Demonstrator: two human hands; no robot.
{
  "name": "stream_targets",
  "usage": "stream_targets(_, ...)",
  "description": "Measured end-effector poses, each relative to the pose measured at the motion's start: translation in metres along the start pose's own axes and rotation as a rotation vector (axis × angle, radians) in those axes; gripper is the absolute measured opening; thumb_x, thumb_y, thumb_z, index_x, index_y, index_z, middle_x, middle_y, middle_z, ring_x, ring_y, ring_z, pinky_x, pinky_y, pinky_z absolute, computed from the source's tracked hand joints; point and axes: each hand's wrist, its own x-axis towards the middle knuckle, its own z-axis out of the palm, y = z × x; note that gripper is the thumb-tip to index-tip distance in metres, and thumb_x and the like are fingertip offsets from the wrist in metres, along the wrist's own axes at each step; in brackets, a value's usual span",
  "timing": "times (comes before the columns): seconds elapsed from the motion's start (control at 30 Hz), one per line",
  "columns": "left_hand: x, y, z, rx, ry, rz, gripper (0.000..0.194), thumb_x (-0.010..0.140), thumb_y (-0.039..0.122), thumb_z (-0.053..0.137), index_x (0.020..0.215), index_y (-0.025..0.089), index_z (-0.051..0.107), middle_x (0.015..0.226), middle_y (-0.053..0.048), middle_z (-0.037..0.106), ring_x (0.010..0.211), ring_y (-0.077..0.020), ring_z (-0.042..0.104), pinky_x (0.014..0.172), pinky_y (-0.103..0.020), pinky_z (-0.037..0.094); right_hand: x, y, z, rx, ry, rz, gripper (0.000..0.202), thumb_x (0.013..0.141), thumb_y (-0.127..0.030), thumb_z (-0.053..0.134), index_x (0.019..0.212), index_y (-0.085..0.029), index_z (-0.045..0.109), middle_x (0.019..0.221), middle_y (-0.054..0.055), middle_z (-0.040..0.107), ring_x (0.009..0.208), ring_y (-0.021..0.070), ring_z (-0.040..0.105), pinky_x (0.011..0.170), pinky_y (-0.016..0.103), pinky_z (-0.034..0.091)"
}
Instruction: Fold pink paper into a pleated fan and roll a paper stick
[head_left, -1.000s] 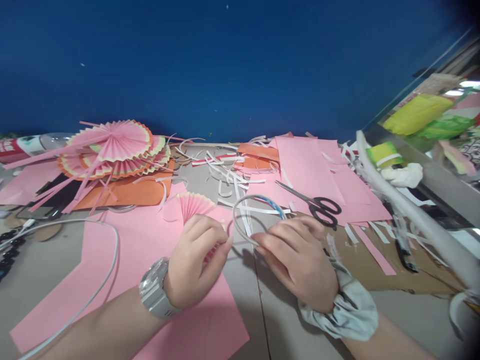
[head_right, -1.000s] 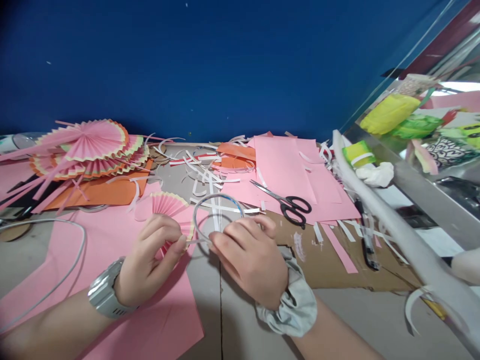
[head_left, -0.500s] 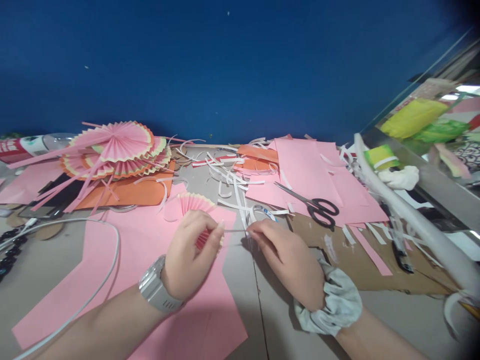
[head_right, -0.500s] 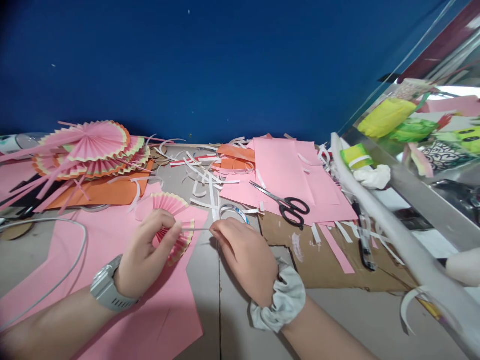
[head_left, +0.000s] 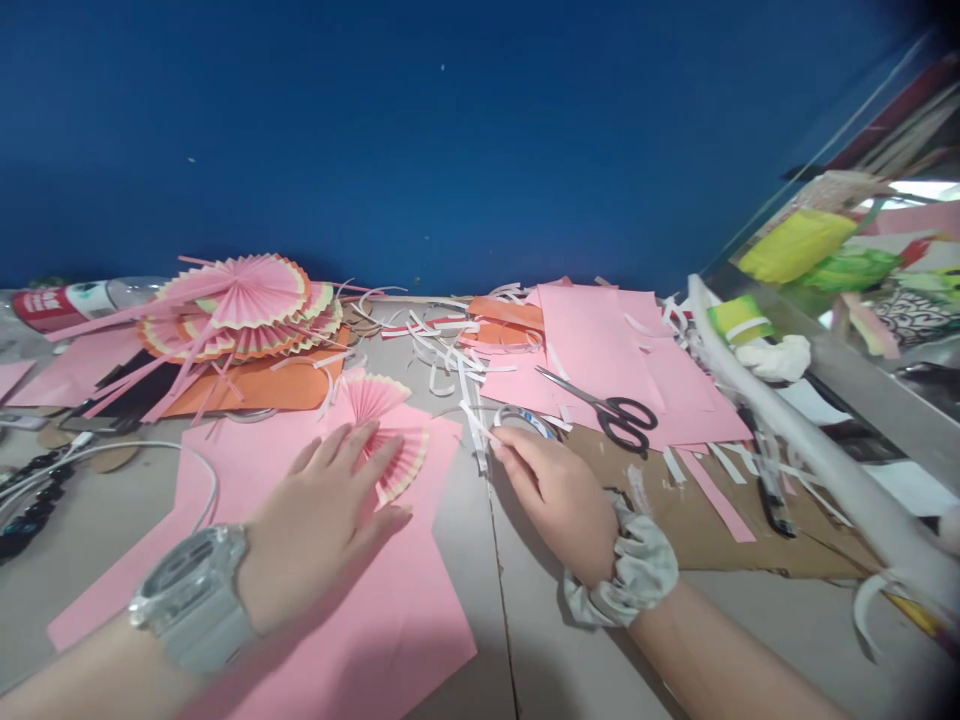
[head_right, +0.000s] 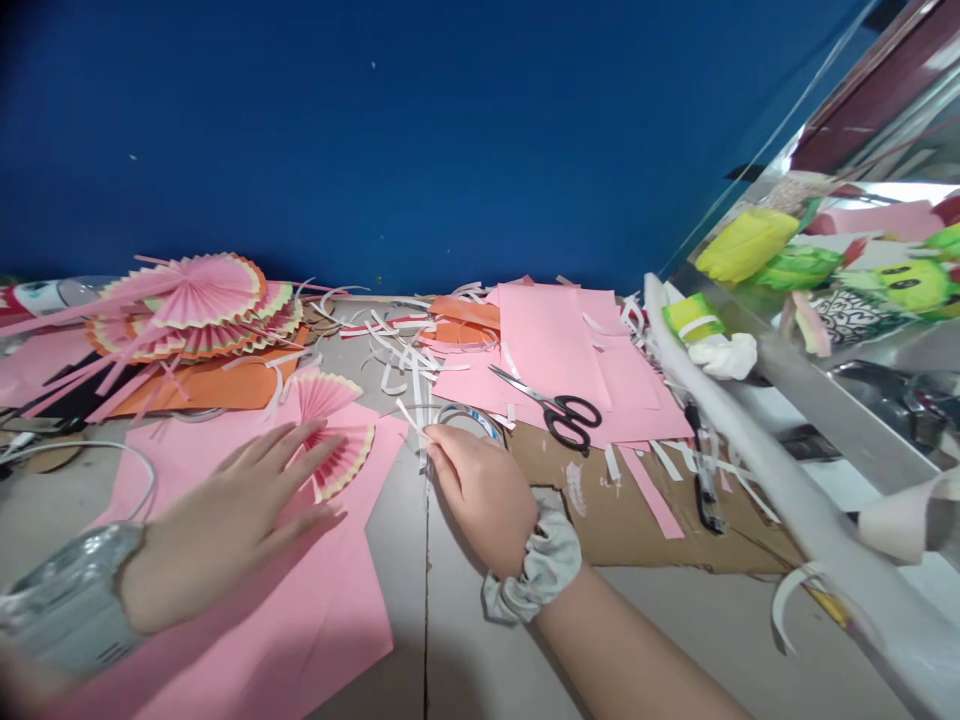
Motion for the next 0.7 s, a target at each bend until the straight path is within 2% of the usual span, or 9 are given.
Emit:
stream_targets(0.1,-0.01,0.002,0.017,0.024,0.013,-0.016,0.055,0.085,0.049,0.038,0.131,0.019,0.036,0.141,-0.013,0.03,0.128,-0.0344,0.025,0.099,-0.052,0.029,0.0,0.0,-0.001,-0.028,0.006,0.037,0.021,0.089,-0.023,0.038,0.1,-0.021,0.056,0.092,0.003,0.067,0.081,0.0173,0.062,0.069,0.028,0.043)
stream_targets(0.2,-0.018,0.005,0.019,-0.061,-0.024,0.057,0.051,0.086,0.045,0.039,0.132,0.022,0.035,0.144,-0.008,0.025,0.131,-0.0298,0.02,0.102,-0.049,0.027,0.0,0.0,-0.002,-0.04,-0.021,0.07,0.022,0.09,-0.027,0.036,0.098,-0.021,0.055,0.084,0.002,0.067,0.074,0.0166,0.062,0.064,0.026,0.042)
stream_targets(0.33,-0.03,0.008,0.013,-0.258,-0.088,0.167,0.034,0.087,0.037,0.042,0.118,0.025,0.045,0.14,-0.004,0.032,0.129,-0.0241,0.023,0.105,-0.046,0.024,0.0,0.0,-0.003,-0.078,-0.062,0.092,0.022,0.091,-0.031,0.034,0.095,-0.021,0.054,0.073,0.001,0.065,0.064,0.0163,0.06,0.058,0.026,0.039)
stream_targets(0.43,-0.032,0.007,0.01,-0.404,0.007,0.13,0.022,0.087,0.027,0.042,0.108,0.022,0.047,0.128,-0.006,0.042,0.122,-0.0217,0.032,0.102,-0.041,0.03,0.0,-0.001,-0.002,-0.106,-0.085,0.089,0.024,0.091,-0.032,0.033,0.096,-0.021,0.053,0.072,0.002,0.065,0.065,0.0174,0.06,0.057,0.026,0.039)
stream_targets(0.5,-0.024,0.006,0.008,-0.43,0.116,0.036,0.017,0.088,0.024,0.04,0.101,0.021,0.049,0.113,-0.008,0.05,0.11,-0.0212,0.042,0.093,-0.039,0.037,0.0,-0.001,-0.002,-0.109,-0.083,0.083,0.025,0.092,-0.032,0.032,0.101,-0.021,0.052,0.077,0.002,0.066,0.069,0.0182,0.061,0.059,0.027,0.039)
stream_targets(0.53,-0.018,0.006,0.006,-0.402,0.131,-0.005,0.015,0.088,0.025,0.039,0.097,0.02,0.051,0.105,-0.007,0.053,0.103,-0.0212,0.046,0.088,-0.039,0.039,0.0,-0.001,-0.002,-0.107,-0.079,0.076,0.025,0.092,-0.032,0.031,0.103,-0.021,0.051,0.079,0.003,0.066,0.071,0.0183,0.061,0.06,0.027,0.039)
stream_targets(0.6,-0.003,0.008,0.001,-0.3,0.107,-0.017,0.018,0.086,0.032,0.043,0.092,0.02,0.055,0.098,-0.006,0.054,0.093,-0.0223,0.049,0.081,-0.04,0.04,0.0,-0.002,-0.002,-0.102,-0.069,0.063,0.025,0.092,-0.032,0.031,0.105,-0.021,0.05,0.081,0.003,0.066,0.072,0.018,0.061,0.061,0.027,0.039)
stream_targets(0.7,0.02,0.015,-0.007,-0.086,0.05,0.026,0.019,0.079,0.034,0.051,0.09,0.021,0.059,0.092,-0.006,0.056,0.089,-0.0261,0.048,0.075,-0.043,0.038,0.0,-0.002,-0.003,-0.106,-0.046,0.059,0.024,0.092,-0.03,0.032,0.103,-0.021,0.051,0.08,0.002,0.066,0.068,0.0172,0.06,0.06,0.027,0.039)
